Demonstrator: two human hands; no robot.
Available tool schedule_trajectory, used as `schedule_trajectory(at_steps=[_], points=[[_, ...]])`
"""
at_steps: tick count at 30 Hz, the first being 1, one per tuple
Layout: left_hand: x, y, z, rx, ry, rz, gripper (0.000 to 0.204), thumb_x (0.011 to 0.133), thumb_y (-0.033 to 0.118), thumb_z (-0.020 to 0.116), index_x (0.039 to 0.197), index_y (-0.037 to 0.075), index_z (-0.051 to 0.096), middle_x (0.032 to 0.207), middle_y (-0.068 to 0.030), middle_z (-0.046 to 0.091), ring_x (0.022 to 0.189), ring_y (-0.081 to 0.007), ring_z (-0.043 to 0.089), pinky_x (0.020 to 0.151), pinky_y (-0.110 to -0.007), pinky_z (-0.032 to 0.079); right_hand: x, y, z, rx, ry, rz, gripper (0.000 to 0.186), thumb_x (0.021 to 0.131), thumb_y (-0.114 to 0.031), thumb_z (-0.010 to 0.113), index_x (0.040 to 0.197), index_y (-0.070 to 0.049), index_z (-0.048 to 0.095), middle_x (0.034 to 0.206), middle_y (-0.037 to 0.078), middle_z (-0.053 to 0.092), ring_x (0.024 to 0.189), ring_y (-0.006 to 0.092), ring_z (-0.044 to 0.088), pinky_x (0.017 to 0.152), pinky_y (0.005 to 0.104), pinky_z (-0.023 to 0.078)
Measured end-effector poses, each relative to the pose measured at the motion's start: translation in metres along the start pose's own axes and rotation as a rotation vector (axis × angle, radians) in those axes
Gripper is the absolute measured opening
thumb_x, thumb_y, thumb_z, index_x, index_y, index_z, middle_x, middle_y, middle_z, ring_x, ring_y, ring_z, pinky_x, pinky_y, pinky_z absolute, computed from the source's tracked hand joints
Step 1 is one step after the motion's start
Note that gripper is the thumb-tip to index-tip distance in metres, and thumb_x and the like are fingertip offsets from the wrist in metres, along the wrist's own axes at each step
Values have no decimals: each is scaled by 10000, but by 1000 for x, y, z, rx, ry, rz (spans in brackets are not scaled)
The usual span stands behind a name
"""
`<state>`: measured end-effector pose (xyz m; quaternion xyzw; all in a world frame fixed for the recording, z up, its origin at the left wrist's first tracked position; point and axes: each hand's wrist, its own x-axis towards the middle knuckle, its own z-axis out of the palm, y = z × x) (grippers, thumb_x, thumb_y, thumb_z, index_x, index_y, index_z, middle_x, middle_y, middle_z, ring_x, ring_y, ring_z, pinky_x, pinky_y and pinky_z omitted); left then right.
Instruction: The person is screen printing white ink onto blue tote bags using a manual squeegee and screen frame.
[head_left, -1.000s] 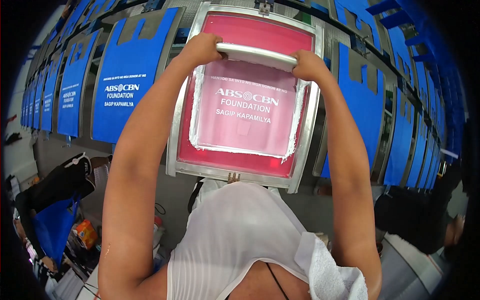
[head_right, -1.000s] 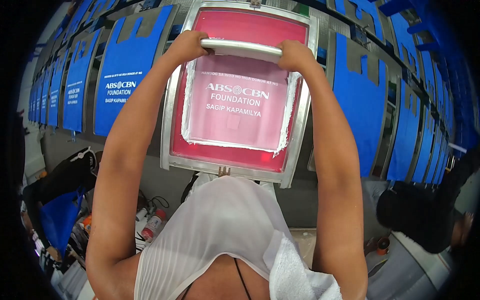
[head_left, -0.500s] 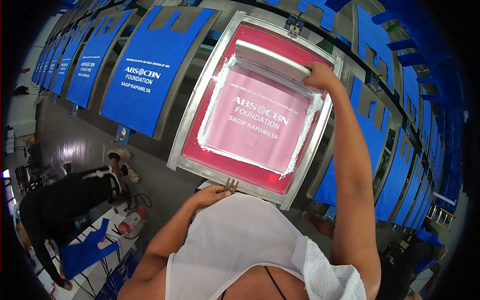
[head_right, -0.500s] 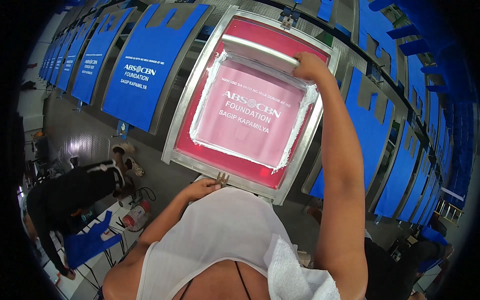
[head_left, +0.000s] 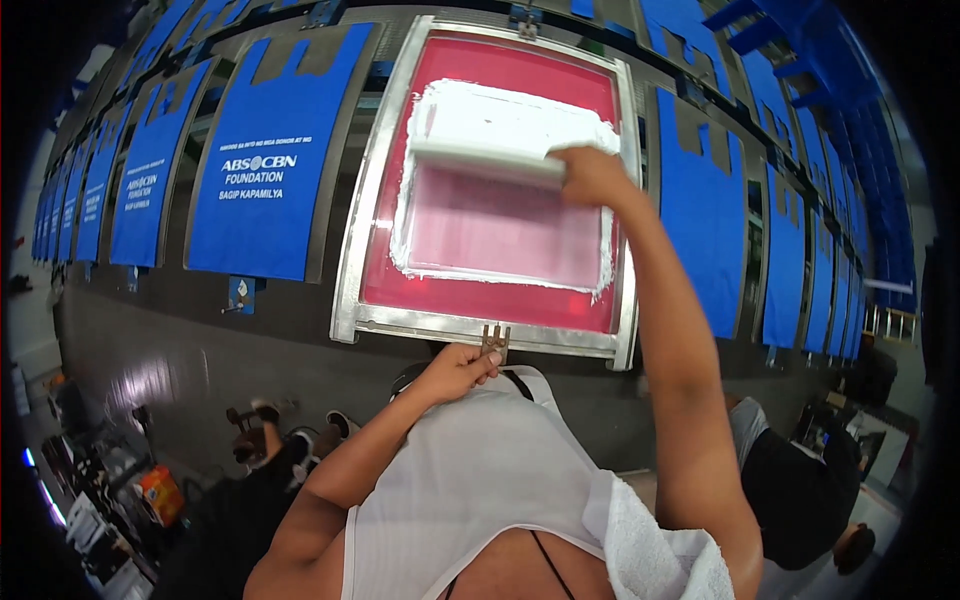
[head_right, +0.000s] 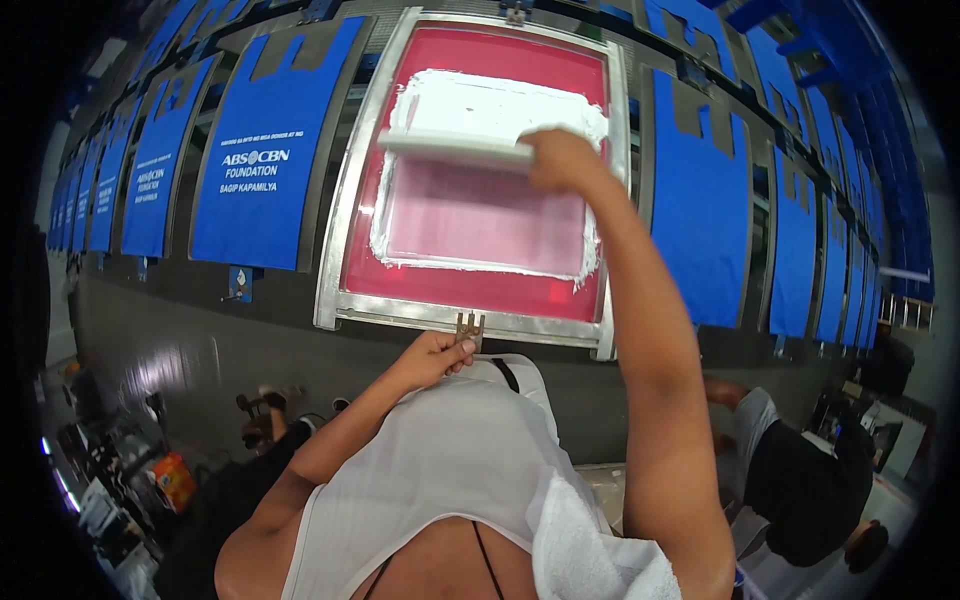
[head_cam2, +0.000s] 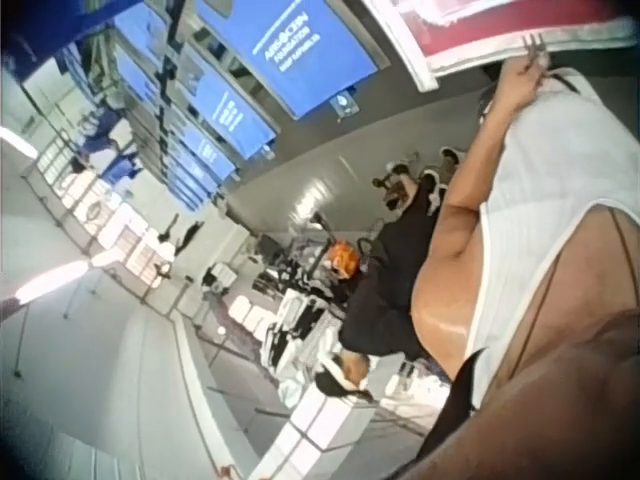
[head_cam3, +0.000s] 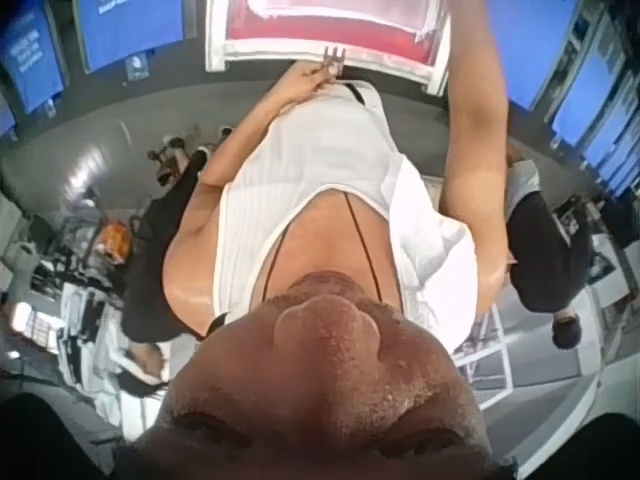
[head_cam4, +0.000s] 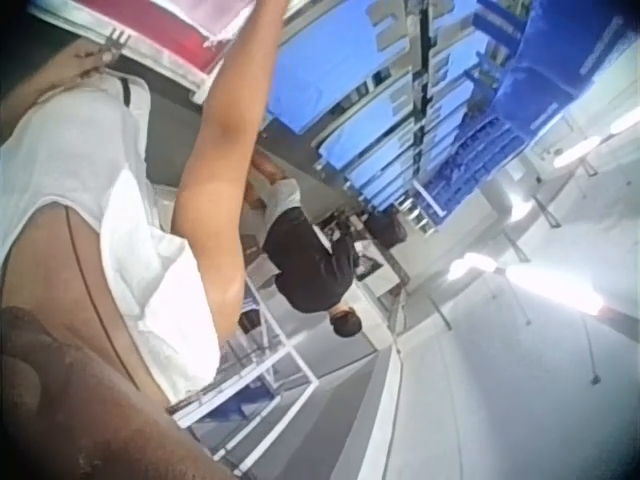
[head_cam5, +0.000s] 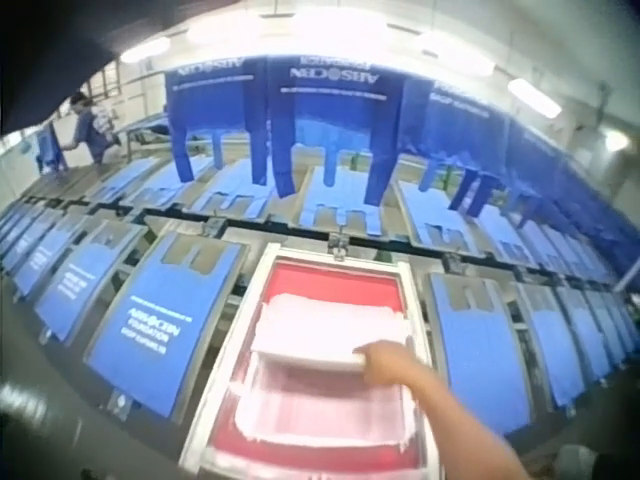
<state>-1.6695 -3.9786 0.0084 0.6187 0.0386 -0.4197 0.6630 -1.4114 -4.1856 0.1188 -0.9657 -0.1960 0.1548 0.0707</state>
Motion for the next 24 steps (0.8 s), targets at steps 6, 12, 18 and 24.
schedule_trajectory(at_steps=[6, 12, 18, 24], points=[[-2, 4, 6, -27, 40, -90, 349, 932, 337, 562, 768, 38, 637, 641, 30, 543, 588, -52, 463, 536, -212, 382, -169, -77, 65, 43, 100, -67, 389, 609, 19, 594, 988, -68, 611, 905, 96, 599, 878, 285, 561, 752, 403, 445], [13, -9, 15, 173, 262, -141, 362, 918, 358, 568, 782, 33, 650, 620, 11, 555, 529, -75, 457, 503, -240, 379, -164, -46, 65, 26, 205, -96, 343, 622, -21, 602, 963, -62, 602, 865, 87, 606, 874, 282, 551, 758, 399, 424], [15, -18, 20, 80, 295, -143, 402, 908, 407, 558, 821, 34, 679, 624, 0, 567, 564, -67, 491, 528, -258, 413, -166, 48, 67, 349, 251, 3, 323, 631, -191, 738, 928, -77, 681, 862, 131, 650, 859, 314, 591, 868, 406, 413], [-22, 40, -29, 700, 800, 93, 372, 846, 390, 604, 833, 20, 648, 764, -195, 634, 776, -385, 622, 677, -431, 486, -139, 75, 108, 966, 308, 73, 308, 667, -147, 765, 939, -16, 698, 867, 58, 650, 844, 157, 587, 782, 290, 459]])
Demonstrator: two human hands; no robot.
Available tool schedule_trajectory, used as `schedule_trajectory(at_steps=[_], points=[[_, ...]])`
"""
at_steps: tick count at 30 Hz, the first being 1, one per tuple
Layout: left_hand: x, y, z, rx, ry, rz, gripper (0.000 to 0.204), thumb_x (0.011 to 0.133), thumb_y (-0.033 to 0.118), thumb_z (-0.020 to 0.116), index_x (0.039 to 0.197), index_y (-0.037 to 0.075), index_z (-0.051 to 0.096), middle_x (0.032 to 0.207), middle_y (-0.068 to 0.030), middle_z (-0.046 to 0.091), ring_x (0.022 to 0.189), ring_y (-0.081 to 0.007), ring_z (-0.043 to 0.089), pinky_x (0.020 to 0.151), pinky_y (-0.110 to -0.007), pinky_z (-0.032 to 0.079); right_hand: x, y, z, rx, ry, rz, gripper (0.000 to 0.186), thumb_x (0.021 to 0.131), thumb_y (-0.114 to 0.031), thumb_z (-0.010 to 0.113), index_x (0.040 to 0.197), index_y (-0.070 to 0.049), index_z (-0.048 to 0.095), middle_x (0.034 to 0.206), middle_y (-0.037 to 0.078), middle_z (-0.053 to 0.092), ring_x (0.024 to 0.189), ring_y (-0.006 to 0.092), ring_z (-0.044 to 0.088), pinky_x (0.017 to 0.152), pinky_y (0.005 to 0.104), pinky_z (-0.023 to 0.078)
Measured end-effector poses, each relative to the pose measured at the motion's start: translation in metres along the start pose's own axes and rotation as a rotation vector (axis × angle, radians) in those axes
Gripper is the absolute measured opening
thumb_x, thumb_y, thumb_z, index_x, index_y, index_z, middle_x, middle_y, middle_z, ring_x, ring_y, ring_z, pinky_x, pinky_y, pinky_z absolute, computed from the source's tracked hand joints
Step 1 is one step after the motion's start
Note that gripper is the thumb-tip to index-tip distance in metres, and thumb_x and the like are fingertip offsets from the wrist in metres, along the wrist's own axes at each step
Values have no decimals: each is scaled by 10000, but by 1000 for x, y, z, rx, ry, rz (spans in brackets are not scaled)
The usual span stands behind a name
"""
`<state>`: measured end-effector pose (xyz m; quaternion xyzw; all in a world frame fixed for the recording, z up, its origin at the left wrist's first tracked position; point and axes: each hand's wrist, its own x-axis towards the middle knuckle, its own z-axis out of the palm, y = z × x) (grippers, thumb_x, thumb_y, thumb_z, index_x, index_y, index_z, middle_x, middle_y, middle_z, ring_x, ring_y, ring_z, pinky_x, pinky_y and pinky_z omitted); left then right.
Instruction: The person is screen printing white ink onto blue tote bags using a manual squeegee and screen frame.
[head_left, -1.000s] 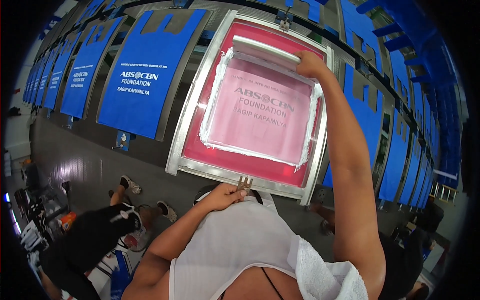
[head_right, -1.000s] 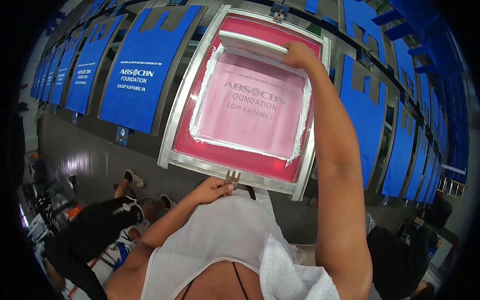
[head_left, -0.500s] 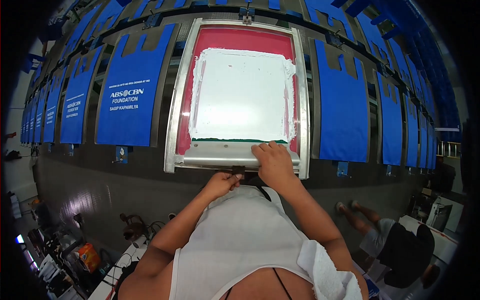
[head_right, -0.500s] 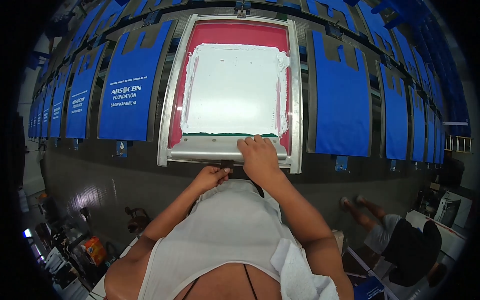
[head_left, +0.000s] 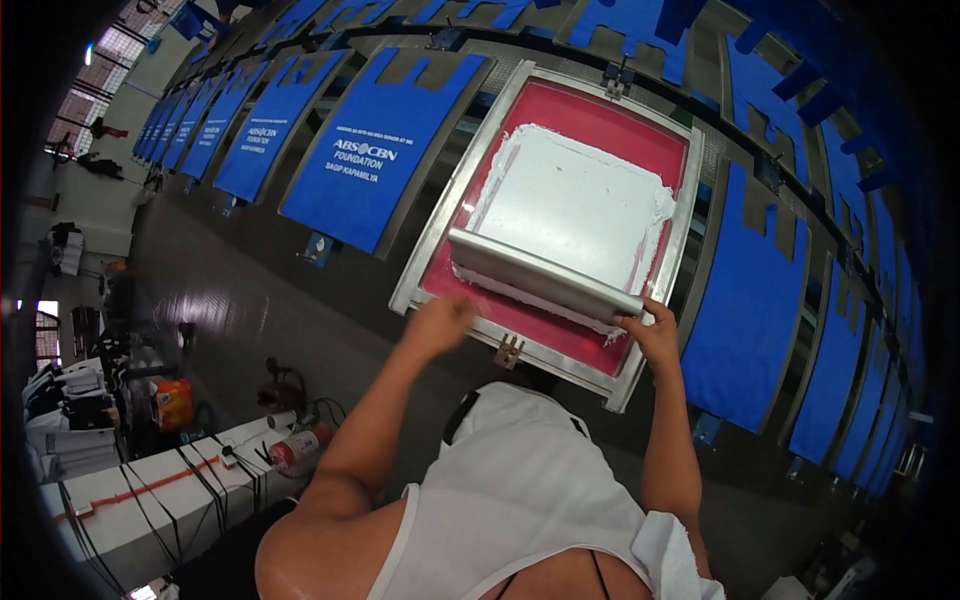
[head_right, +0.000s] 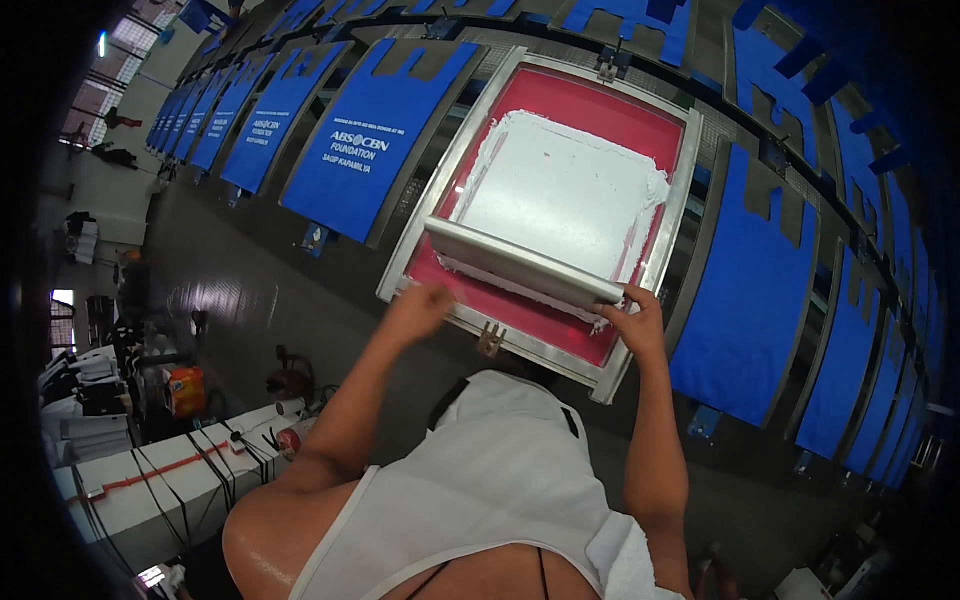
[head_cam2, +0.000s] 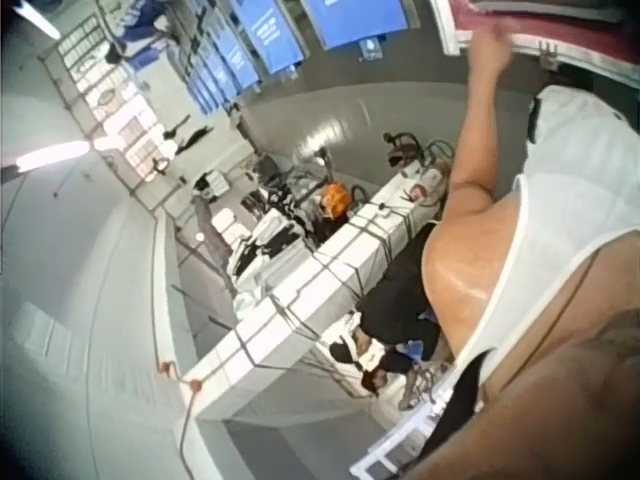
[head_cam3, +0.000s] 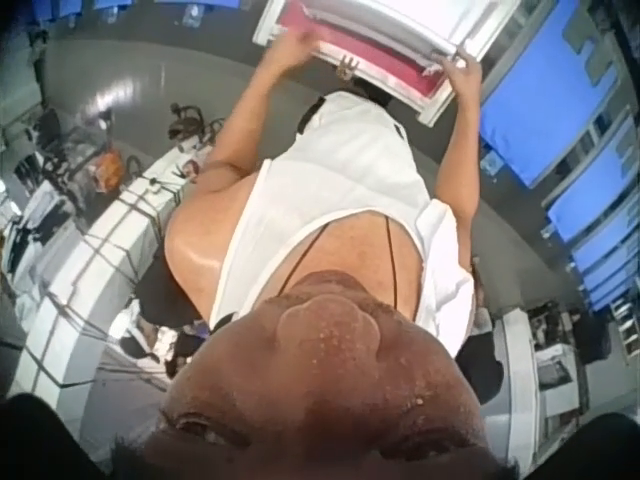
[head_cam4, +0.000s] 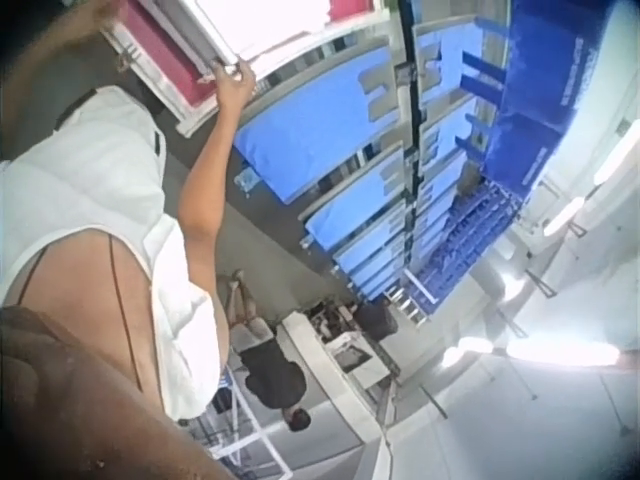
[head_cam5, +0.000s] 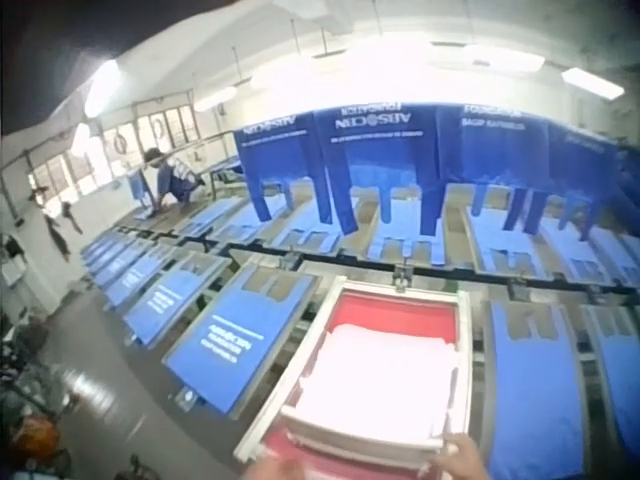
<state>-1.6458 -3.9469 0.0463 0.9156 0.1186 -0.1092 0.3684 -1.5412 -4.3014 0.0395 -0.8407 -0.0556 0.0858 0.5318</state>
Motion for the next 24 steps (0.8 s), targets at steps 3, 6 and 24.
schedule_trajectory(at_steps=[3, 6, 24], points=[[72, -28, -55, -46, 546, -85, 382, 918, 368, 526, 1024, 24, 651, 914, -191, 664, 875, -346, 637, 764, -377, 487, 9, -2, 9, 188, 50, 88, 264, 685, -119, 740, 914, 7, 697, 790, 45, 663, 751, 111, 587, 723, 261, 458], [115, -52, -57, -221, 306, -108, 443, 940, 395, 493, 1179, 37, 594, 1073, -169, 654, 993, -295, 625, 856, -327, 459, 11, -13, 10, 242, 46, 147, 256, 685, -113, 739, 912, -1, 701, 779, 36, 653, 745, 111, 581, 712, 258, 455], [162, -110, 24, -682, 108, 3, 450, 935, 317, 558, 1253, -1, 532, 1074, -131, 651, 969, -140, 575, 841, -280, 456, 8, -14, 12, 120, 261, 176, 311, 573, -59, 748, 871, 5, 686, 1080, 68, 540, 1048, 194, 511, 914, 316, 397]])
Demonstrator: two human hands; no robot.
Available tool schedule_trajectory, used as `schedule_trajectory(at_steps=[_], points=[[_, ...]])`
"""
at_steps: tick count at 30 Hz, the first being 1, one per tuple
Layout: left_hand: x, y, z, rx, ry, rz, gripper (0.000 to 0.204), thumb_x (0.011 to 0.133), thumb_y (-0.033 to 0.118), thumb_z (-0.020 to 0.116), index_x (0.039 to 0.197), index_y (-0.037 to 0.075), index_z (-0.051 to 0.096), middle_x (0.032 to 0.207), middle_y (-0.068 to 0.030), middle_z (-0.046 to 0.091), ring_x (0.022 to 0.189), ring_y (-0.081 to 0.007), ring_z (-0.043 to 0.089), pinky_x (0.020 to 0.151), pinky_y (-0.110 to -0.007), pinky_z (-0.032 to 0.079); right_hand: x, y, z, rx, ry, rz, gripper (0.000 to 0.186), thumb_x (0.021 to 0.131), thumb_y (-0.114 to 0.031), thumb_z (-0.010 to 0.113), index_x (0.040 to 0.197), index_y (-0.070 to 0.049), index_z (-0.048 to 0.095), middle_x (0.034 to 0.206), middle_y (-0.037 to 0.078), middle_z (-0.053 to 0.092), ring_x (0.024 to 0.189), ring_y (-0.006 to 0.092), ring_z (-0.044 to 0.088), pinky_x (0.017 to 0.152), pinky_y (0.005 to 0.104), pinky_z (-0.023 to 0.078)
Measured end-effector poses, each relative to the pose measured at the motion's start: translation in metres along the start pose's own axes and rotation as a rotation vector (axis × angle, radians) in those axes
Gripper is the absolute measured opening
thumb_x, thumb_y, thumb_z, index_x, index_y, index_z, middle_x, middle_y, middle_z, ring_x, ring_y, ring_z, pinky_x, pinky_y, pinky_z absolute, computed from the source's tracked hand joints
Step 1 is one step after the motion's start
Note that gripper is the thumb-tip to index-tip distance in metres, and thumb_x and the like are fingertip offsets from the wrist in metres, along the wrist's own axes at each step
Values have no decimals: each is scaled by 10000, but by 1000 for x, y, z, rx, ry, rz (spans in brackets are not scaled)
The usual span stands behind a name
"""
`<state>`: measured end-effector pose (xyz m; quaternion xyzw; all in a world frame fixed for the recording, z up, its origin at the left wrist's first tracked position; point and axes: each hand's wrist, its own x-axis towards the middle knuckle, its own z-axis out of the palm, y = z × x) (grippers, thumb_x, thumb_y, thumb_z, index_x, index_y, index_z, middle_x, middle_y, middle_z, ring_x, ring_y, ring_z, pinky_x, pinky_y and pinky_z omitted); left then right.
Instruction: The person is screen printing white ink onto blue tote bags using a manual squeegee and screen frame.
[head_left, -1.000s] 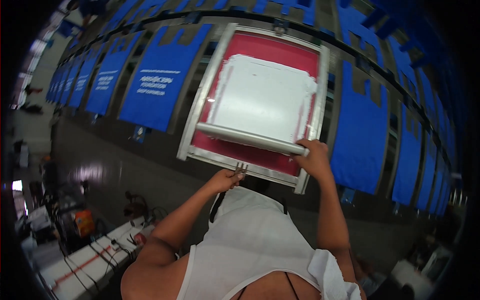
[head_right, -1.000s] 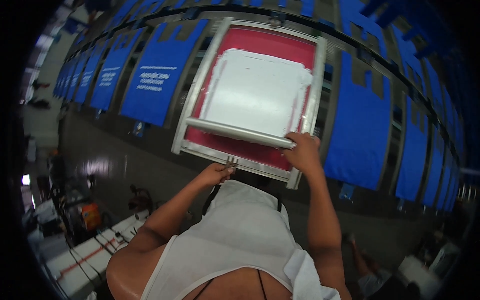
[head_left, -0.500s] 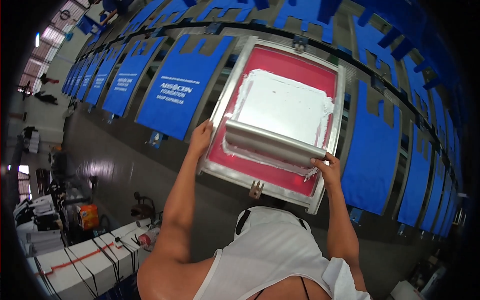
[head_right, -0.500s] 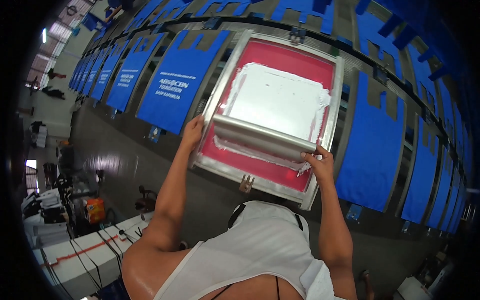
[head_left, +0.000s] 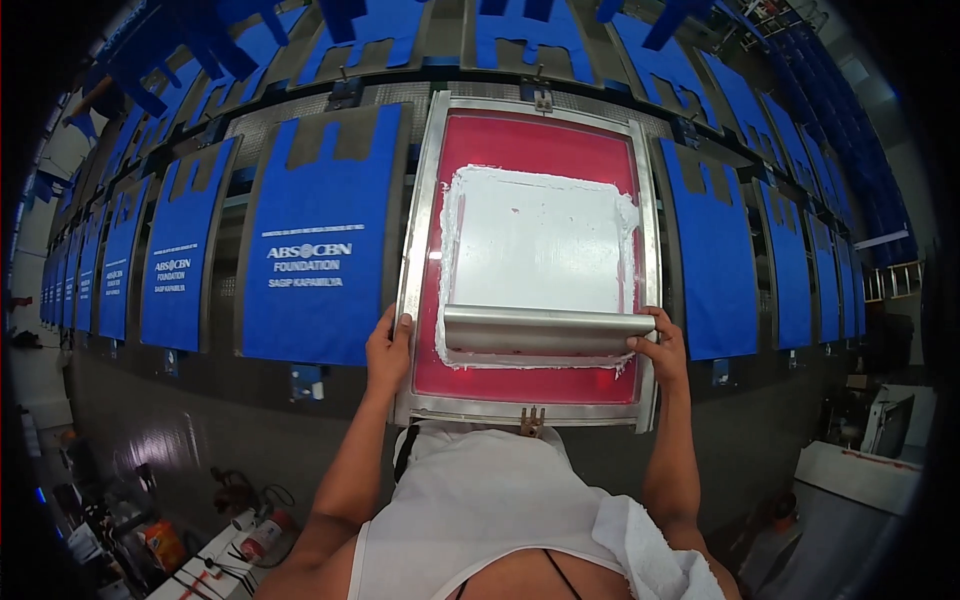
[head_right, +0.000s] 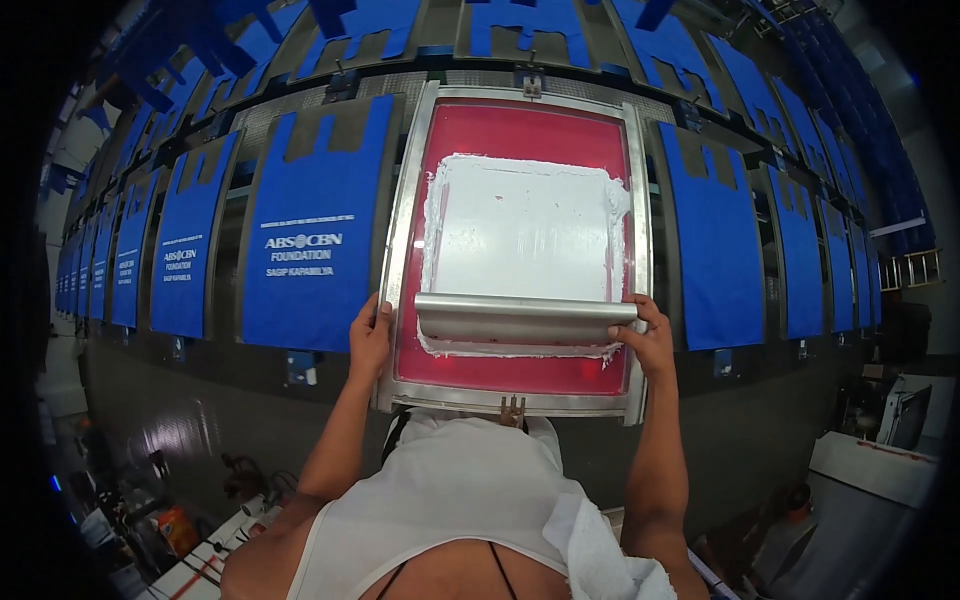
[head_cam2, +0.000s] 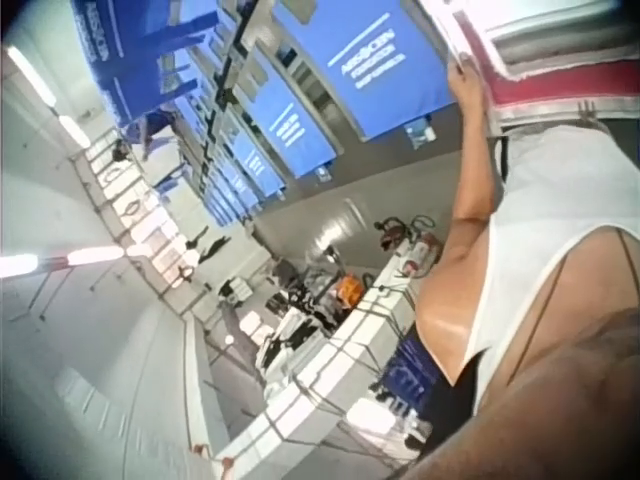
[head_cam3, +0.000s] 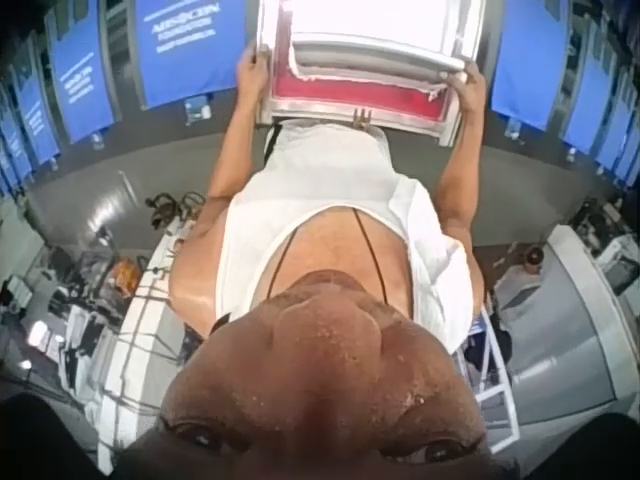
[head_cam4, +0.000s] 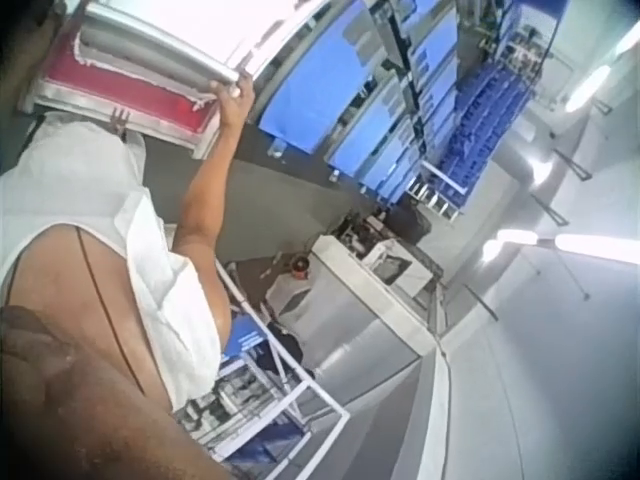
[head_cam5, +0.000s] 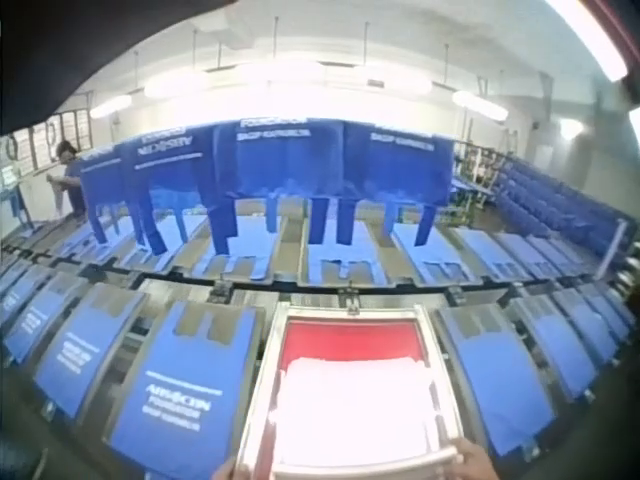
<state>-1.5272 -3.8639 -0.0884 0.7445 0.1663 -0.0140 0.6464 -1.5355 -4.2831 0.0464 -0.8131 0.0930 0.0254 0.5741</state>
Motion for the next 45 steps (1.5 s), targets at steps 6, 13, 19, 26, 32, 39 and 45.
schedule_trajectory(at_steps=[6, 13, 19, 26, 32, 39, 45], points=[[-19, 32, 5, -33, 74, 16, 439, 930, 288, 568, 1247, -14, 535, 1051, -131, 659, 935, -140, 587, 819, -273, 459, 19, 7, -15, 37, -72, 3, 328, 583, -62, 775, 892, 7, 686, 1083, 59, 552, 1066, 191, 510, 940, 312, 377], [-33, 28, 3, 118, 155, -72, 425, 938, 252, 545, 1248, -39, 523, 1169, -166, 613, 1068, -189, 571, 922, -292, 426, 16, 28, -18, 56, -65, 5, 385, 628, -47, 778, 994, -25, 660, 959, 29, 590, 939, 158, 560, 817, 303, 479], [-21, 20, 9, 103, 167, -95, 436, 932, 297, 563, 1243, -8, 543, 1018, -123, 649, 910, -138, 577, 814, -270, 448, 25, 41, -7, 58, -138, -42, 354, 636, -44, 771, 978, -27, 678, 972, 24, 587, 960, 144, 541, 823, 288, 475], [-17, -6, -2, 81, 140, -40, 437, 939, 320, 551, 1247, 10, 543, 984, -90, 655, 859, -111, 559, 776, -251, 447, 20, 49, 6, 103, -123, 1, 361, 634, -64, 775, 979, -13, 680, 1009, 31, 587, 966, 149, 537, 854, 295, 463], [-13, -23, 0, 151, 139, 42, 459, 927, 342, 561, 1261, 28, 536, 1044, -136, 649, 910, -179, 593, 810, -299, 457, 19, 57, 5, 97, -169, -11, 359, 683, -53, 745, 1026, -20, 645, 1013, 20, 579, 979, 147, 539, 863, 285, 446], [-71, 75, -24, 164, -14, 161, 260, 895, 171, 584, 1108, 23, 607, 959, -113, 638, 866, -161, 600, 741, -320, 482, 15, 39, 1, -371, -251, -189, 354, 616, -44, 747, 943, -14, 612, 968, 81, 588, 994, 218, 553, 867, 320, 433], [-168, 203, 57, -360, -1407, 659, 545, 825, 263, 680, 1293, 56, 494, 1024, -138, 607, 952, -289, 582, 824, -366, 461, 13, 7, 8, -830, -355, -327, 331, 576, -145, 689, 875, -24, 612, 926, 156, 581, 922, 365, 540, 806, 407, 447]])
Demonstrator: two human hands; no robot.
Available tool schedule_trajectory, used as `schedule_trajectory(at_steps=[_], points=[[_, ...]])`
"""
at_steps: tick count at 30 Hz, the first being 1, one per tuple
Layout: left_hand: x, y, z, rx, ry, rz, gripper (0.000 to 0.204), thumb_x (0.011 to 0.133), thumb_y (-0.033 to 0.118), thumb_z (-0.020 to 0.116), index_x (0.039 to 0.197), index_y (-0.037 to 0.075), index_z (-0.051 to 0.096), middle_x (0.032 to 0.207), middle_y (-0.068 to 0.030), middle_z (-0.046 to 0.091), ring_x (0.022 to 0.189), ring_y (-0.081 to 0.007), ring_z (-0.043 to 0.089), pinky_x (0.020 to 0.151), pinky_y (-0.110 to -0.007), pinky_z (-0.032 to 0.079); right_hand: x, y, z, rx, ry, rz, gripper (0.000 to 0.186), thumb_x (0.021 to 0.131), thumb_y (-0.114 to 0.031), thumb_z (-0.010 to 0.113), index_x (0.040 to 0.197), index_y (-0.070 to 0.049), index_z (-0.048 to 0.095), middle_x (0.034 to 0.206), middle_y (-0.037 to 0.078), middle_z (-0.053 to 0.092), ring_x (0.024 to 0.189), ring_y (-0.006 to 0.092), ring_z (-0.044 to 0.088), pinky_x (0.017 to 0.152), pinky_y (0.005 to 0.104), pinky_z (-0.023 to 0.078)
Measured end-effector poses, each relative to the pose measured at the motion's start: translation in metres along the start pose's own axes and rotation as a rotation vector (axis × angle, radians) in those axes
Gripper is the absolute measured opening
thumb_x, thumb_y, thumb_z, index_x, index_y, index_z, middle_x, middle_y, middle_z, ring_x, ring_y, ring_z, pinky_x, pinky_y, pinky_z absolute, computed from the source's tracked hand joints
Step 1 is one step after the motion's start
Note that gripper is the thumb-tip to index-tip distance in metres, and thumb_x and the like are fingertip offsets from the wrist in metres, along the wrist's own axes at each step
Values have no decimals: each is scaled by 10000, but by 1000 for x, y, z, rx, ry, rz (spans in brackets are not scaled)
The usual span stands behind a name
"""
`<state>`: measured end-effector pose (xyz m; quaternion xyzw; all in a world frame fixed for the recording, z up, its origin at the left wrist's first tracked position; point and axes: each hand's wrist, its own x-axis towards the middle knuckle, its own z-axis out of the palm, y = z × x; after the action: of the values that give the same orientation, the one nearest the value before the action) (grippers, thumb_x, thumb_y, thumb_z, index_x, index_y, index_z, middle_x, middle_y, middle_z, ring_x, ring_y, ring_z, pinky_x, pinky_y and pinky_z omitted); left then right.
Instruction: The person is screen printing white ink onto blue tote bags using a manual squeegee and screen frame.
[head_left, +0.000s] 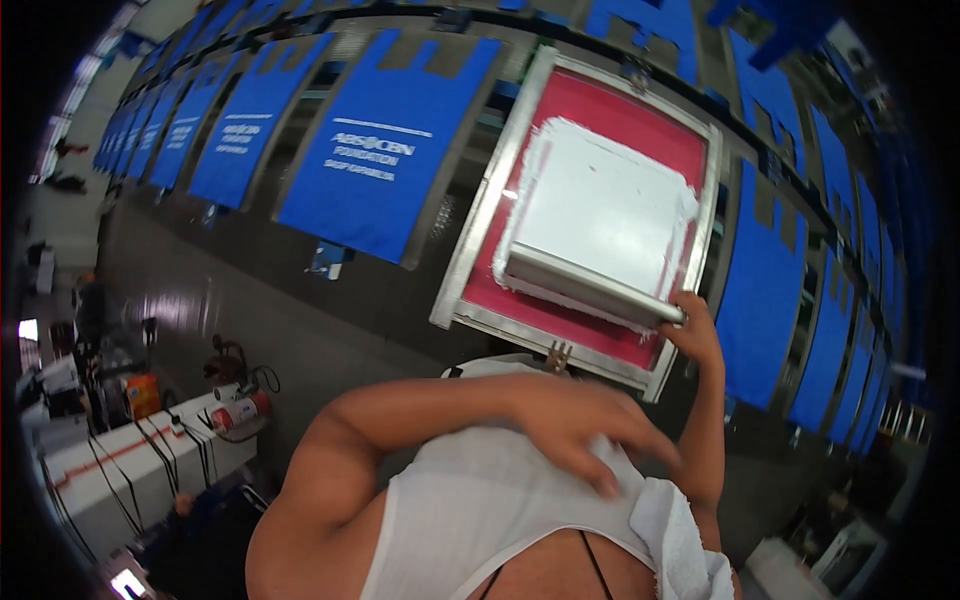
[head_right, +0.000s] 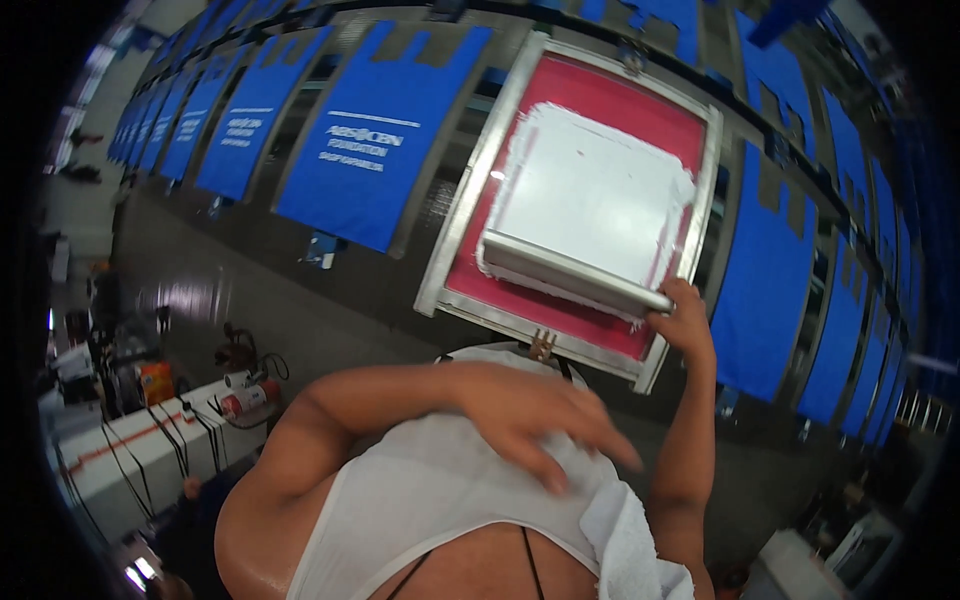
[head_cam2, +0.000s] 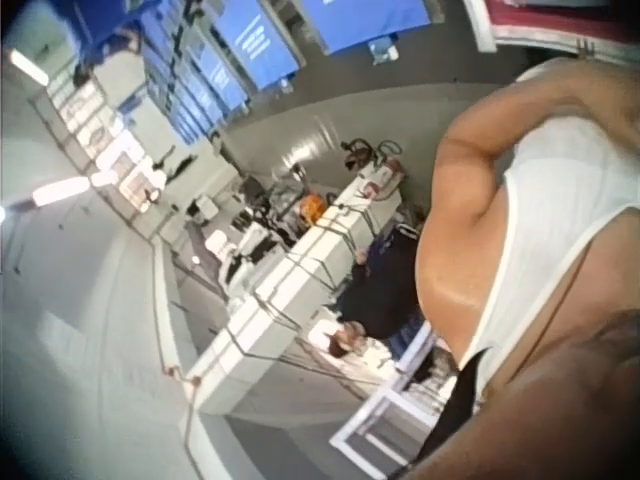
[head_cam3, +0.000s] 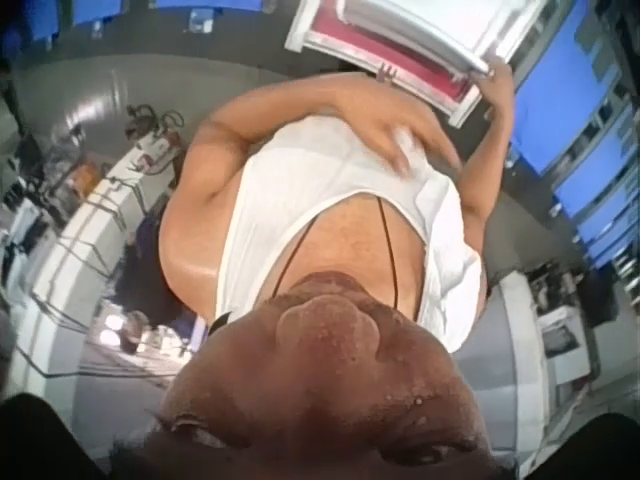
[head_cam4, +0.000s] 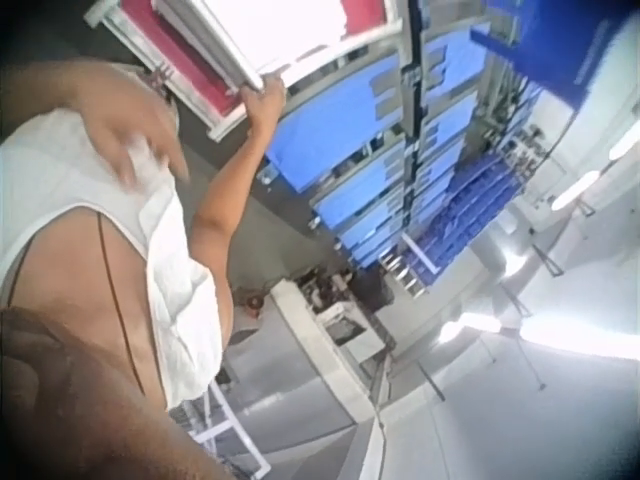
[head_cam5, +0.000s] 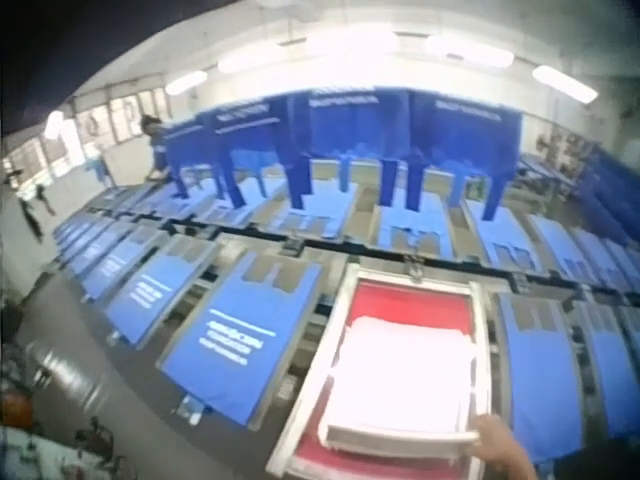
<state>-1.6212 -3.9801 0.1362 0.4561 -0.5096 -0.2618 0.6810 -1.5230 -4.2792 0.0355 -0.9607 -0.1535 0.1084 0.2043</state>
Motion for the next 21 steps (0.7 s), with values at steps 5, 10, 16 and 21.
schedule_trajectory(at_steps=[5, 10, 16, 21], points=[[88, 37, 47, -146, -48, 508, 301, 808, 44, 588, 1106, 13, 598, 895, -145, 623, 815, -300, 597, 683, -353, 460, 4, -11, -5, -120, -87, 36, 374, 563, -137, 757, 892, -14, 631, 948, 161, 586, 944, 351, 539, 831, 393, 440], [100, 82, 47, -571, 434, 458, 189, 910, 63, 548, 1097, 36, 547, 929, -64, 615, 801, -112, 606, 676, -245, 487, -9, -5, -4, 78, 30, -92, 340, 605, -217, 724, 899, -66, 644, 1020, 118, 599, 1030, 340, 524, 836, 452, 398], [121, 140, 99, -702, 520, 642, 229, 895, 195, 508, 954, -20, 559, 909, -170, 611, 787, -206, 612, 799, -303, 480, -2, 1, -6, -52, -129, -59, 425, 625, -318, 719, 968, -75, 657, 1055, 111, 600, 1056, 338, 519, 880, 519, 371], [151, 156, 146, -813, 720, 504, 338, 893, 264, 462, 817, -39, 593, 789, -200, 616, 670, -228, 603, 738, -296, 484, -4, -3, -13, -89, -155, -37, 456, 610, -296, 722, 995, -59, 662, 1093, 104, 605, 1093, 317, 516, 922, 455, 384]])
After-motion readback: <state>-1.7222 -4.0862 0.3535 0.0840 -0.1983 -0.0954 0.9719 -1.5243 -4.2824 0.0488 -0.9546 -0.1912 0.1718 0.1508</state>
